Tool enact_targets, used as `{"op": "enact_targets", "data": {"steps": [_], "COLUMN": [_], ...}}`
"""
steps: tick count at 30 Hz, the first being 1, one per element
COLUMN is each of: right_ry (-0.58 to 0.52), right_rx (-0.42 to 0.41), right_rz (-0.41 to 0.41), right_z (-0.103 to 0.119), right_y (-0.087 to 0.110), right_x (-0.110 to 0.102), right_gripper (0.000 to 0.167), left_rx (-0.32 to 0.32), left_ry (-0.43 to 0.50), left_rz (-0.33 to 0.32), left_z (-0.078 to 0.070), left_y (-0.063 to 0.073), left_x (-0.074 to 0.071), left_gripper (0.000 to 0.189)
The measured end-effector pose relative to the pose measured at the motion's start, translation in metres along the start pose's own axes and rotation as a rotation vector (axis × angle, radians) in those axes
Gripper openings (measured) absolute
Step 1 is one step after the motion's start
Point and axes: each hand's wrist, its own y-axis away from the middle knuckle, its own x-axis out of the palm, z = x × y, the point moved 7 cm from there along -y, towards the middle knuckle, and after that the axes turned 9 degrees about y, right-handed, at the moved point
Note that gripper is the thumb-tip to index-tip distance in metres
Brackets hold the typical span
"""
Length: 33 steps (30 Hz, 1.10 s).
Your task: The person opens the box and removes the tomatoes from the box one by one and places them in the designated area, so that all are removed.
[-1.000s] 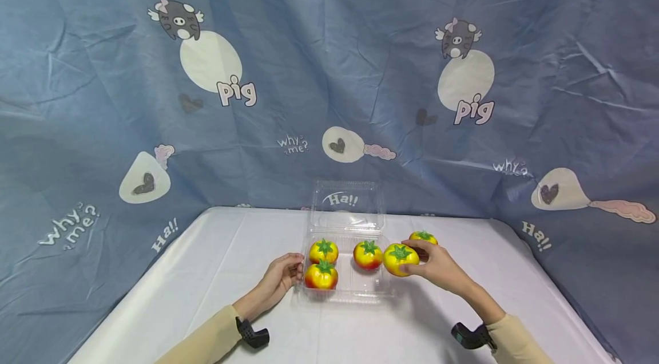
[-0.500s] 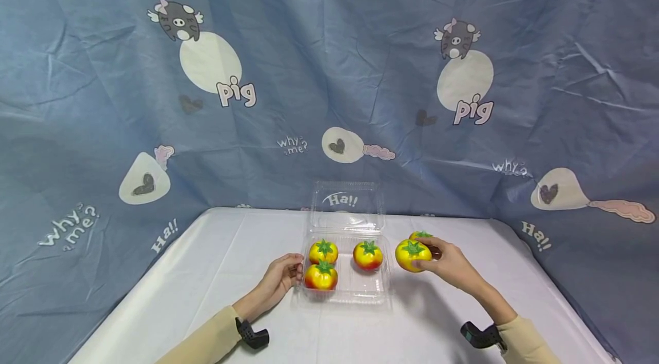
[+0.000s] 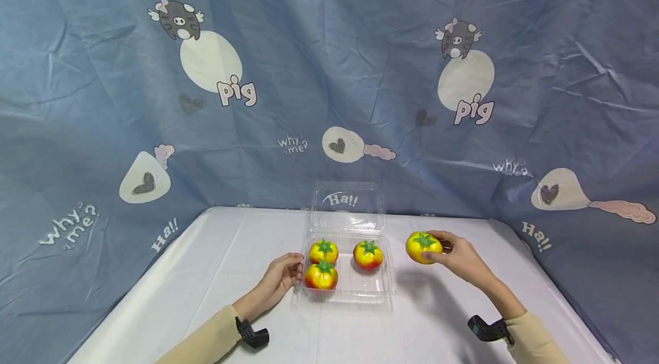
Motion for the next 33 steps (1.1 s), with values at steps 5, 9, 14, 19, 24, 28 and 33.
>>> {"op": "enact_targets", "data": {"steps": [5,9,14,19,24,28,33], "right_ry": [0.005,-0.003,0.004,0.021,0.041,0.035,0.035], "right_rx": [0.007,0.019,0.031,0.06,0.075,0.085,0.117], "right_rz": [-0.019,-0.028,-0.047,-0.05,-0.054,-0.054,-0.052], "right_z": [-0.004,-0.009,-0.016,-0.026,-0.033,-0.039,-0.048], "right_y": [-0.001,-0.002,-0.002,-0.003,-0.005,-0.006,-0.007], "right_x": [-0.009,-0.014,-0.017,-0.02,-0.022,-0.024,-0.025], "right_gripper": [0.059,0.06,0.061,0.063,0.065,0.066,0.069], "left_rx": [0.001,0.0,0.004,0.006,0.003,0.0,-0.002], "left_ry": [-0.002,-0.009,-0.014,-0.009,-0.007,-0.005,-0.011], "left_rz": [0.002,0.002,0.001,-0.005,0.001,0.004,0.002], "left_z": [0.0,0.0,0.0,0.0,0.0,-0.001,-0.001], "left_y": [-0.001,-0.001,-0.001,-0.001,0.0,0.0,0.0], "left_x": [0.0,0.0,0.0,0.0,0.001,0.001,0.001], "left_gripper": [0.011,0.011,0.011,0.011,0.01,0.01,0.011]}}
